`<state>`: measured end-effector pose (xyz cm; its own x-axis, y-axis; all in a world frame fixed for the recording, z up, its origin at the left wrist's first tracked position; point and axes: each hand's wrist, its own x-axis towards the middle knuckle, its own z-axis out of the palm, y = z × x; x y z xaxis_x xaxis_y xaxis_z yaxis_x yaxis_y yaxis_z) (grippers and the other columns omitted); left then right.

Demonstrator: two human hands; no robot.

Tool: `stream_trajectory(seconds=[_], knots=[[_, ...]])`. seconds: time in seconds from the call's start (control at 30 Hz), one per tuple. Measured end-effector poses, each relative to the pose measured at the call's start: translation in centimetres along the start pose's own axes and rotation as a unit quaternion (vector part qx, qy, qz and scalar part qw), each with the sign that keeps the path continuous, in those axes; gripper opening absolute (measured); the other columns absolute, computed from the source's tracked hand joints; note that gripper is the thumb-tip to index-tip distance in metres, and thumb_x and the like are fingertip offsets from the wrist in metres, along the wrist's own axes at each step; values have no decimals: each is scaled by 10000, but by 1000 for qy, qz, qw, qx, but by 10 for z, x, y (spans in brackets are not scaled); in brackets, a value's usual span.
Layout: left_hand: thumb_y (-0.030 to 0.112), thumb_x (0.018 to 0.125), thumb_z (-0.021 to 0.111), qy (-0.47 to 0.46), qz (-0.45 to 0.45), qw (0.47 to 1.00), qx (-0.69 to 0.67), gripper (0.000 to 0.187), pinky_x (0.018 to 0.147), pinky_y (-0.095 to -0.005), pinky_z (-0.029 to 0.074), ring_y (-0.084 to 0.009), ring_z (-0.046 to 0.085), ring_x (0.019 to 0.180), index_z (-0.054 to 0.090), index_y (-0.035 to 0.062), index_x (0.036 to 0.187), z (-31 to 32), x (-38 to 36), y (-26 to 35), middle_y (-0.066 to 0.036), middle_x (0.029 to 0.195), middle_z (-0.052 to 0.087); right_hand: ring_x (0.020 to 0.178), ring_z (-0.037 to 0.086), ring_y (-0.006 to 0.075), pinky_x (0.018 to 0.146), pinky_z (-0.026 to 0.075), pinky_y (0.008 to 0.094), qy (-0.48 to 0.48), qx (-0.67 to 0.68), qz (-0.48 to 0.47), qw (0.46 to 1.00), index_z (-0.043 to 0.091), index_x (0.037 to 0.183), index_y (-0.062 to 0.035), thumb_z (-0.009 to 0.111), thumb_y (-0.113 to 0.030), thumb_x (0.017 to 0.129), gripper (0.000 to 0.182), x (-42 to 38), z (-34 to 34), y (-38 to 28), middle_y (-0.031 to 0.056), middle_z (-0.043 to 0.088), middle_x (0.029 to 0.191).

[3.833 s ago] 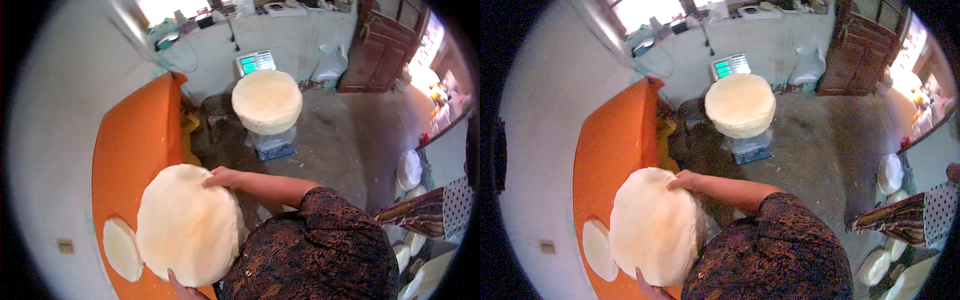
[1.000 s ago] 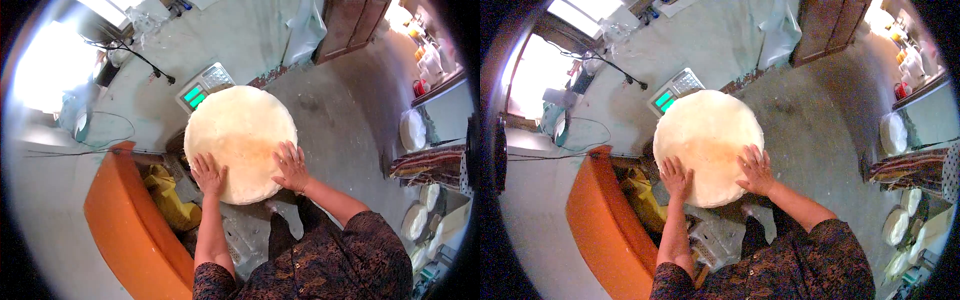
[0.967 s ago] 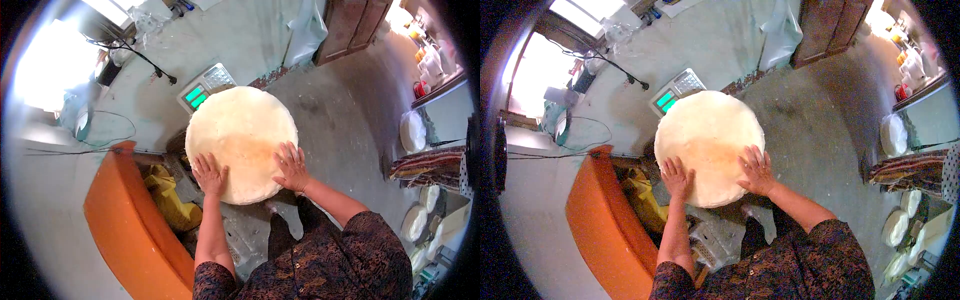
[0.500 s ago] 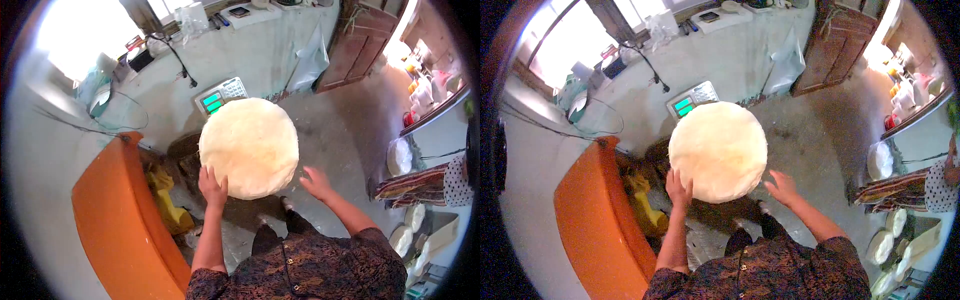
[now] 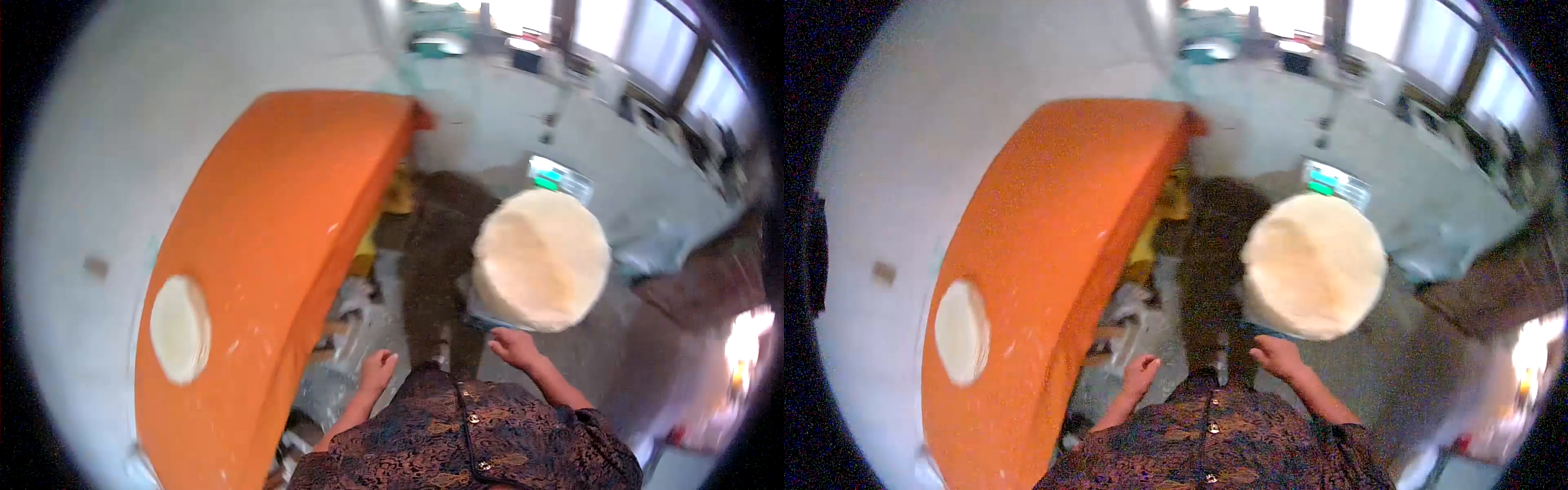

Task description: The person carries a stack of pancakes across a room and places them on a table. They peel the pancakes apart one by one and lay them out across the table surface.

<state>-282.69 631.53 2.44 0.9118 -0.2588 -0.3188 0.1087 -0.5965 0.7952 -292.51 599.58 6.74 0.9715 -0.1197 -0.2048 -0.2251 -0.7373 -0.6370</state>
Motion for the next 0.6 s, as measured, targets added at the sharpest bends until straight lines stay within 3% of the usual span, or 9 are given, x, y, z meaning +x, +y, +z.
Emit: stream_trajectory(seconds=[0.03,0.1,0.23,0.3,0.4,0.6], knots=[[290,745,585,56,-42,997,-46,301,631,-305,447,-211,584,694,586,11,858,-8,-31,-14,-128,746,606,790,565,322,664,456,409,-42,1,-24,999,529,1012,-85,534,-317,769,336,26,2,-8,149,586,857],[301,741,594,71,-94,989,-94,315,632,-285,443,-156,565,683,592,8,858,-8,-61,-31,-102,724,607,764,575,311,653,462,392,-50,2,-40,998,537,1012,-80,542,-307,769,333,46,7,-20,146,593,840],[275,749,597,125,-141,980,-63,280,630,-281,444,-145,562,686,597,15,853,-25,-115,-56,-72,726,611,750,583,314,657,467,377,-101,56,-99,988,546,1009,-50,551,-320,765,364,63,36,-68,145,605,835],[273,753,592,190,-166,958,-136,271,629,-287,445,-149,564,683,597,23,860,-36,-131,-70,-73,729,609,758,585,320,660,465,373,-155,101,-110,977,543,1005,-33,571,-318,751,382,74,59,-92,163,604,824],[259,772,577,258,-170,932,-187,260,614,-272,433,-123,536,669,589,18,867,-58,-148,-87,-58,725,597,725,584,321,644,463,360,-179,-11,-227,957,544,994,-23,575,-303,749,373,98,77,-157,154,606,781],[244,796,552,344,-162,897,-224,251,586,-256,418,-113,522,652,577,4,864,-123,-163,-160,-50,709,584,753,569,316,623,452,386,-193,-81,-344,915,531,984,-55,542,-311,762,339,142,130,-300,140,578,831]])
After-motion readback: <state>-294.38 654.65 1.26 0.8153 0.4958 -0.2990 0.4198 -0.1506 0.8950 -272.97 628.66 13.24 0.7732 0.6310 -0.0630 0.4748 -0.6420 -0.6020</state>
